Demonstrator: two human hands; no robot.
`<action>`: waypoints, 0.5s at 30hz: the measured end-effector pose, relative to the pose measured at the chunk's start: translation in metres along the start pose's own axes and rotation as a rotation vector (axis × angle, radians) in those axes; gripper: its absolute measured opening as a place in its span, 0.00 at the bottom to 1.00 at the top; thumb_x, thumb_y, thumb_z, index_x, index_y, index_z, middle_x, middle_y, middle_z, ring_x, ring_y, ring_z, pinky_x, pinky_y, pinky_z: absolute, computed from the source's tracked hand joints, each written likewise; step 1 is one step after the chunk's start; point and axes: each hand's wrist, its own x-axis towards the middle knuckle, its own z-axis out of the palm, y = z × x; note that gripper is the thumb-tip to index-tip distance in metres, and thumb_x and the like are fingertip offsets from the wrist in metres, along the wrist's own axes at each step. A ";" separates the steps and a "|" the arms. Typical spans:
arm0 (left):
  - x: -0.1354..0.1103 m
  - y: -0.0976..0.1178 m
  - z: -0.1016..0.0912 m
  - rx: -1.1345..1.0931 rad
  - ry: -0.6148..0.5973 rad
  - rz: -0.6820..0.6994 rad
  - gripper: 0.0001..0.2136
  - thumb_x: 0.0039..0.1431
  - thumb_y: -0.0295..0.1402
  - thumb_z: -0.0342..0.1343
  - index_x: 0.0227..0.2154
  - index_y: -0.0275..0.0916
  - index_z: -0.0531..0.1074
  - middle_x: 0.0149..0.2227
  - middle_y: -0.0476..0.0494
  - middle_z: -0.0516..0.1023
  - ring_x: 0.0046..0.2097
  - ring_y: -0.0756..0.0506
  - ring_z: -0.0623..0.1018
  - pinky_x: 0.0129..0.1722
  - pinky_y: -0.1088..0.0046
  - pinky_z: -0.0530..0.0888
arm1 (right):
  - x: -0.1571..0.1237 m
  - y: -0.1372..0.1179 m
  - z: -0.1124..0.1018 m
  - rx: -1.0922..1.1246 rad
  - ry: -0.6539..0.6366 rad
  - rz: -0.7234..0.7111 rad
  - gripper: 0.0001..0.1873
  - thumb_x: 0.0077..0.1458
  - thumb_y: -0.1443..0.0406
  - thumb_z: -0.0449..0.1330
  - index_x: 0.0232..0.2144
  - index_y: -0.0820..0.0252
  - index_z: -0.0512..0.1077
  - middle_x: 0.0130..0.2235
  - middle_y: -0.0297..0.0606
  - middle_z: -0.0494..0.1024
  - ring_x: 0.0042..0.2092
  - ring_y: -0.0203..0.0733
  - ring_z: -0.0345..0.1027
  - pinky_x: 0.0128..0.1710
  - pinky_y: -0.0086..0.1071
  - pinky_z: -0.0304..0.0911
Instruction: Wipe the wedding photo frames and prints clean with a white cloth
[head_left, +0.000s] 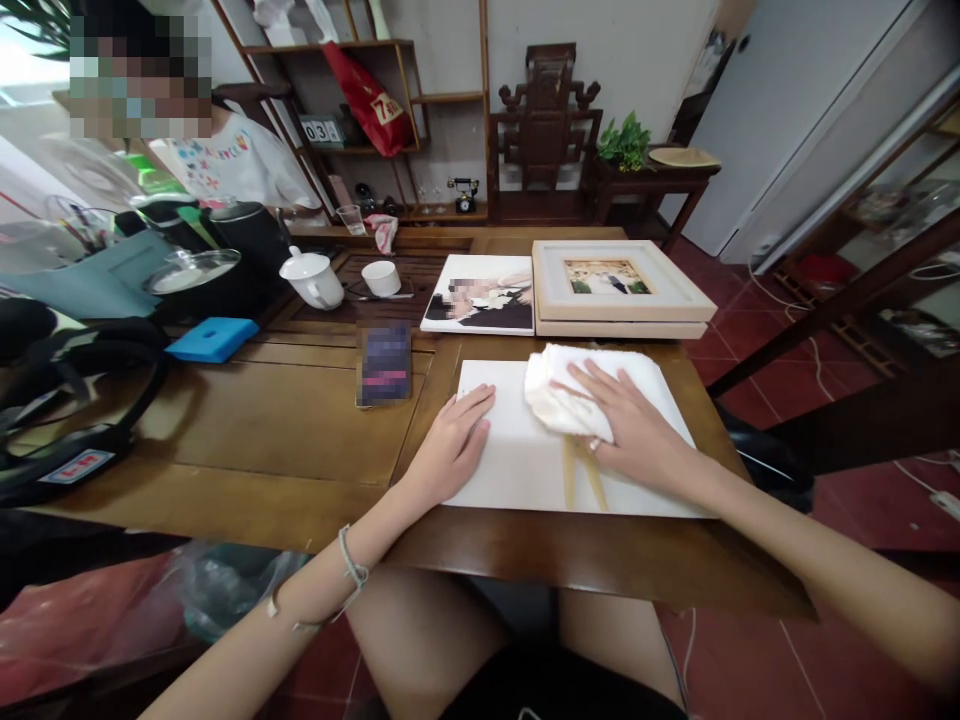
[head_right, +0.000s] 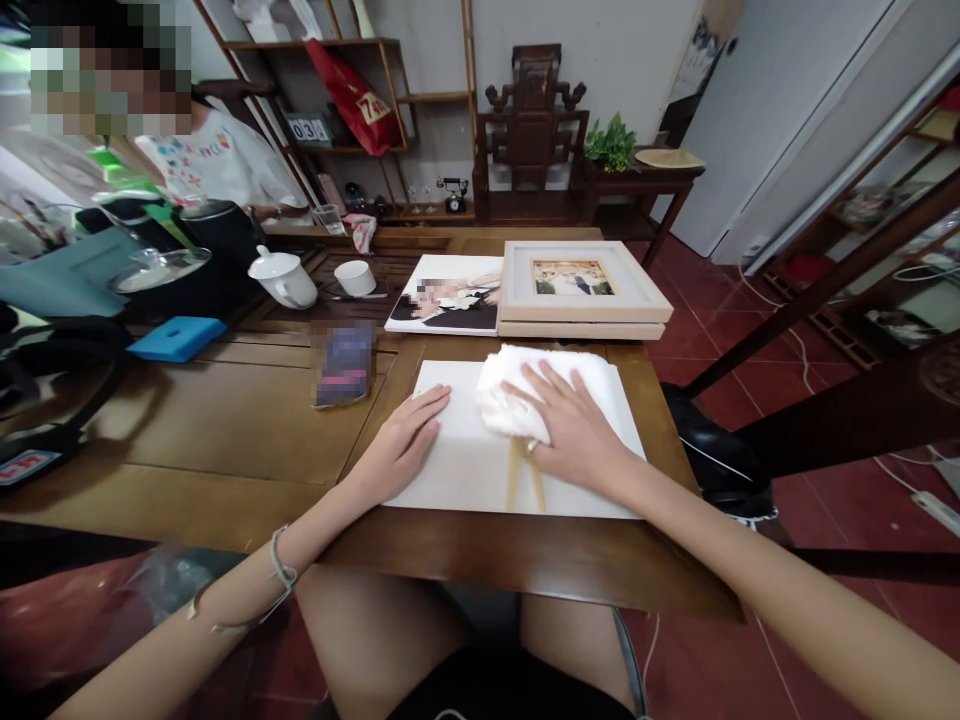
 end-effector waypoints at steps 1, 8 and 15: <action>0.000 0.000 0.000 -0.001 0.005 0.005 0.19 0.69 0.34 0.41 0.59 0.39 0.66 0.63 0.38 0.66 0.66 0.41 0.63 0.66 0.50 0.58 | 0.008 0.003 0.001 -0.007 0.023 0.029 0.37 0.53 0.65 0.54 0.66 0.53 0.55 0.69 0.43 0.53 0.69 0.56 0.38 0.65 0.60 0.37; -0.001 -0.001 0.001 0.005 0.011 0.003 0.20 0.69 0.33 0.40 0.59 0.39 0.66 0.63 0.38 0.66 0.66 0.41 0.63 0.65 0.50 0.58 | -0.003 -0.035 0.023 -0.199 0.073 0.018 0.40 0.49 0.62 0.57 0.65 0.62 0.56 0.67 0.51 0.55 0.68 0.68 0.38 0.63 0.65 0.37; -0.001 -0.001 0.000 -0.023 0.011 0.017 0.20 0.69 0.32 0.38 0.59 0.38 0.66 0.63 0.38 0.66 0.66 0.42 0.63 0.66 0.51 0.57 | -0.060 -0.100 0.030 -0.156 -0.093 -0.295 0.50 0.44 0.58 0.60 0.65 0.79 0.53 0.66 0.67 0.51 0.67 0.74 0.39 0.64 0.59 0.43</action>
